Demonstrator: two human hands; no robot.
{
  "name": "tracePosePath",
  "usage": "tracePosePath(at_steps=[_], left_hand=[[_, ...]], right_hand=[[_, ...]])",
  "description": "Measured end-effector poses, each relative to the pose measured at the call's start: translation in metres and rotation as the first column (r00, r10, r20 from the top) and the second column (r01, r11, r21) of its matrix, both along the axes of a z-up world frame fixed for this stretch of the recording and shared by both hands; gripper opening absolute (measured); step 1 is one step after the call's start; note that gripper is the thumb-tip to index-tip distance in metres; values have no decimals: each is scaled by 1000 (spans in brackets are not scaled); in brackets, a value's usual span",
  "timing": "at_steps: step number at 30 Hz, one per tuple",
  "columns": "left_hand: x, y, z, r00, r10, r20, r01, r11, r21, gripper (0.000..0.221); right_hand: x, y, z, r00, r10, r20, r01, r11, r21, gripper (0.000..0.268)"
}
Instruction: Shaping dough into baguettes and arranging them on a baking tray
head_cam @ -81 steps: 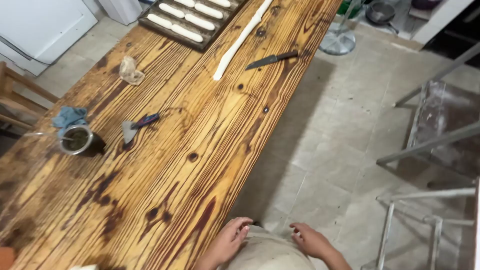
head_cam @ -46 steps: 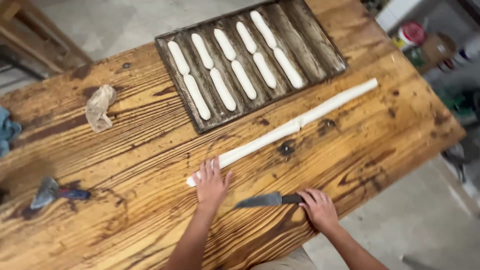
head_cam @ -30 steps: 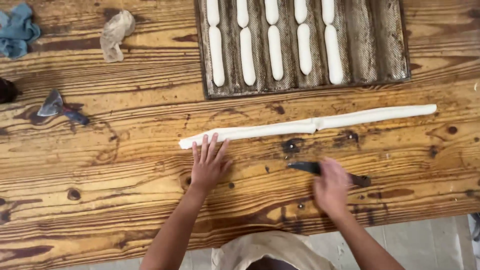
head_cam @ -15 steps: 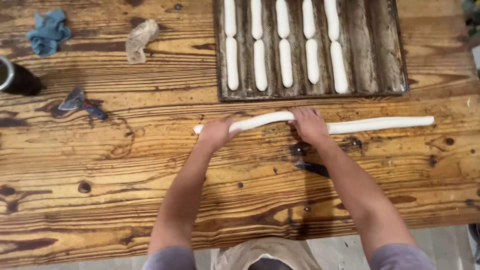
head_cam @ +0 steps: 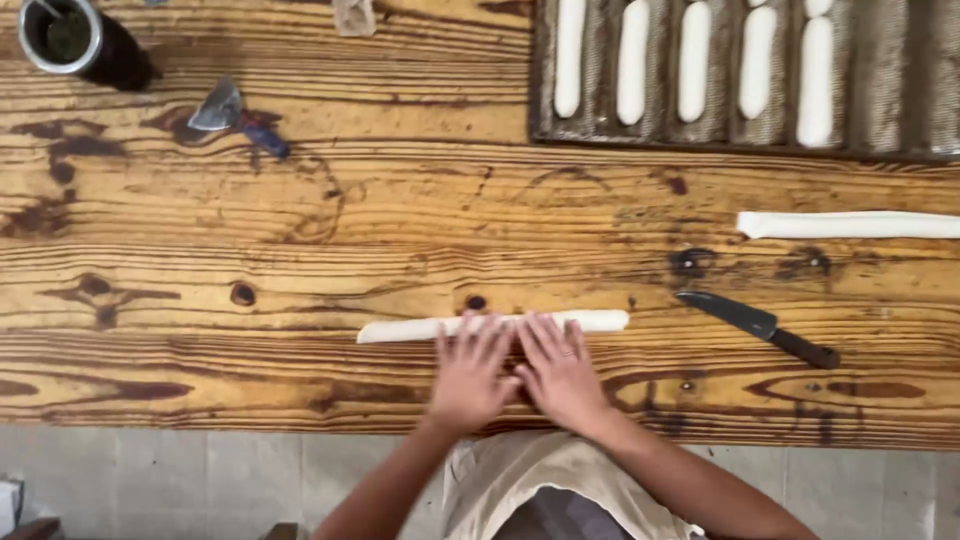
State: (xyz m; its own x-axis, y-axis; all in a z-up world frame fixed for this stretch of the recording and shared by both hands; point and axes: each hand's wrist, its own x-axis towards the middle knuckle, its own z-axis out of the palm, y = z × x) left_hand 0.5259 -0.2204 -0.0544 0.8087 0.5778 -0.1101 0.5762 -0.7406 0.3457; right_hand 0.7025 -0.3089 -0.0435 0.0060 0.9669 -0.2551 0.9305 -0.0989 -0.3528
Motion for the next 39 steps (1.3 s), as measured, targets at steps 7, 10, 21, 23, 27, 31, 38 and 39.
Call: tracePosePath(at_steps=[7,10,21,23,27,31,38,39], left_hand=[[74,136,-26,980,193,-50,-176,954,242,81],[71,161,-31,978,186,-91,-178,980,94,77],[-67,97,-39,971,237,-29,-215,923,318,66],[-44,163,-43,947,321,25,-299,849,436,72],[-55,170,-28,885,465,-16,-371,727,578,74],[-123,58,5,858,470,-208,-460,882,101,78],[-144,122,-42,942,330,-62,-295,901,316,60],[-128,159,-48,929,368,-37,-350,907,235,68]], right_hand=[[31,143,-11,971,-172,168,173,985,8,79],[49,164,-2,944,-289,158,303,950,-74,75],[70,24,-43,941,-175,288,103,963,249,69],[108,86,-25,918,-280,282,258,960,113,77],[120,94,-8,907,-377,187,392,918,-54,88],[85,-38,-17,940,-269,207,299,946,-127,78],[141,16,-42,939,-235,253,199,967,160,78],[151,45,-38,940,-266,213,230,957,179,82]])
